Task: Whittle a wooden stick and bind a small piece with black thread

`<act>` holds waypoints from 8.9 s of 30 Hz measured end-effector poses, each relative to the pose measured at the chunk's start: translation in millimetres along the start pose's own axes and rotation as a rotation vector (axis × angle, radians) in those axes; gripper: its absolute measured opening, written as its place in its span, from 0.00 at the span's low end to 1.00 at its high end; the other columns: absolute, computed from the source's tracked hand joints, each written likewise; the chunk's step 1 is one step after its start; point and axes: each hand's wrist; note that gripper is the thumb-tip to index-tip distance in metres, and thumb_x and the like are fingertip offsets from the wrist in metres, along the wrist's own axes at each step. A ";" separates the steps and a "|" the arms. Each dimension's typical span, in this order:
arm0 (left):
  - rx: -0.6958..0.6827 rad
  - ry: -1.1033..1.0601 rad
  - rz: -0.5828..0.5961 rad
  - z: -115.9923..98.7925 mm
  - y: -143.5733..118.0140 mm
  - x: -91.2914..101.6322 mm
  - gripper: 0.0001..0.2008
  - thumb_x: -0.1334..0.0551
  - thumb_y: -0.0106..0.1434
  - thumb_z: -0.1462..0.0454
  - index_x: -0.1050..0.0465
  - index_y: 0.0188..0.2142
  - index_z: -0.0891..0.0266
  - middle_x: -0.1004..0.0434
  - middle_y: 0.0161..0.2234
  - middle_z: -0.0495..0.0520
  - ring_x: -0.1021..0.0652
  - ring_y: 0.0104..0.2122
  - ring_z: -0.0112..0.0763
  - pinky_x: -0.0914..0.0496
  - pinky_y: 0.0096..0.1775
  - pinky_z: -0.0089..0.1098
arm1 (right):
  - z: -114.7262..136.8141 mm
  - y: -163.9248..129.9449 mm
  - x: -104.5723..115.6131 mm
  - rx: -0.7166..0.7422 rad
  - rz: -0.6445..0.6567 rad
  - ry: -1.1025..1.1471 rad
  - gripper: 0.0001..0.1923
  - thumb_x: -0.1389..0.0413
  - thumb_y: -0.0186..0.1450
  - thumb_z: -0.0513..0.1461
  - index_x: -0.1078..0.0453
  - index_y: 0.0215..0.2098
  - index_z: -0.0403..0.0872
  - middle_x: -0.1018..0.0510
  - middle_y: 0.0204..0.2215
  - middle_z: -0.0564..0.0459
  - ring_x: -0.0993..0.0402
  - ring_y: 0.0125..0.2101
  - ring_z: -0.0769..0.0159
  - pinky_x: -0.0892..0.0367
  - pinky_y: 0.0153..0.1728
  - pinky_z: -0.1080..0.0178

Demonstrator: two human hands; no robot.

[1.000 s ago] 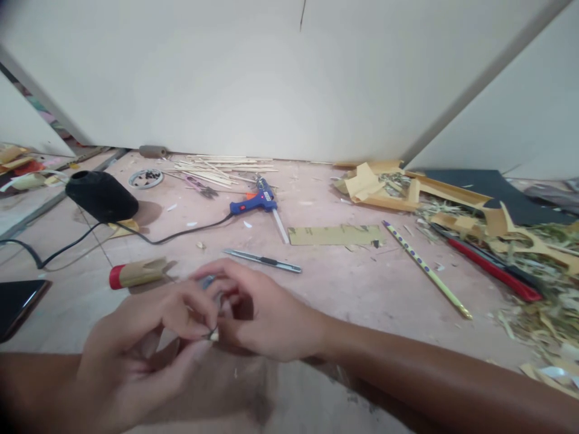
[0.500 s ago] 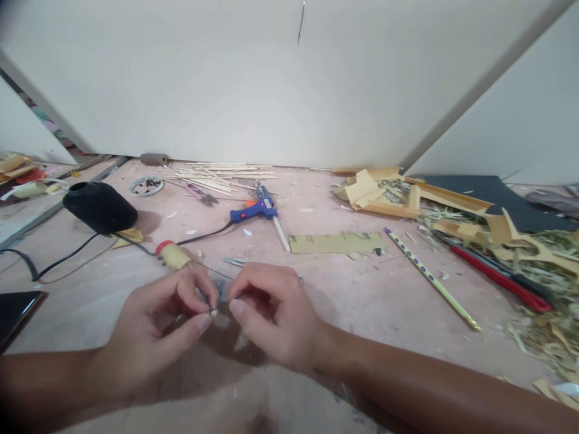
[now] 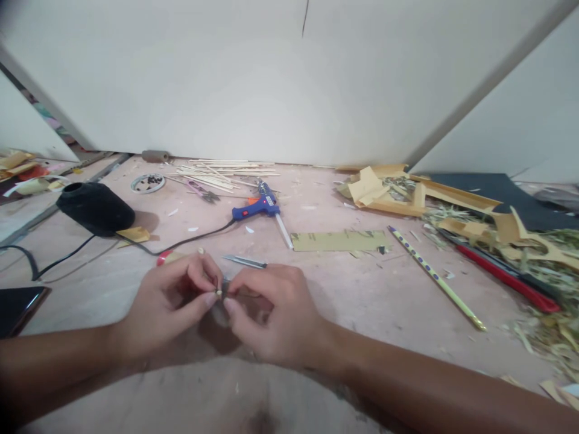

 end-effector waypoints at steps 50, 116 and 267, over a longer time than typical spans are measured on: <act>0.148 -0.015 -0.008 -3.5 2.1 3.0 0.12 0.32 0.65 0.67 0.34 0.43 0.59 0.18 0.32 0.49 0.19 0.31 0.28 0.28 0.32 0.26 | -4.8 -3.1 6.9 -0.190 0.242 0.310 0.16 0.50 0.72 0.38 0.39 0.59 0.49 0.24 0.39 0.51 0.32 0.31 0.65 0.40 0.32 0.62; 0.429 0.003 -0.014 -7.8 0.6 -5.4 0.09 0.26 0.54 0.63 0.21 0.33 0.61 0.23 0.26 0.49 0.28 0.25 0.27 0.37 0.27 0.27 | -2.9 3.1 -2.8 -0.362 0.120 0.620 0.09 0.39 0.68 0.42 0.28 0.35 0.45 0.29 0.23 0.58 0.40 0.22 0.74 0.47 0.21 0.69; 0.108 0.407 0.201 -2.1 7.9 5.2 0.09 0.41 0.70 0.68 0.31 0.31 0.62 0.27 0.32 0.47 0.28 0.37 0.31 0.38 0.44 0.35 | -12.5 -1.3 4.6 0.227 0.167 -0.439 0.09 0.50 0.71 0.35 0.28 0.36 0.43 0.24 0.32 0.51 0.31 0.26 0.69 0.40 0.27 0.64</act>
Point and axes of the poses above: each hand's wrist, its own y-axis towards the middle knuckle, its own x-axis out of the back of the hand, z = x × y
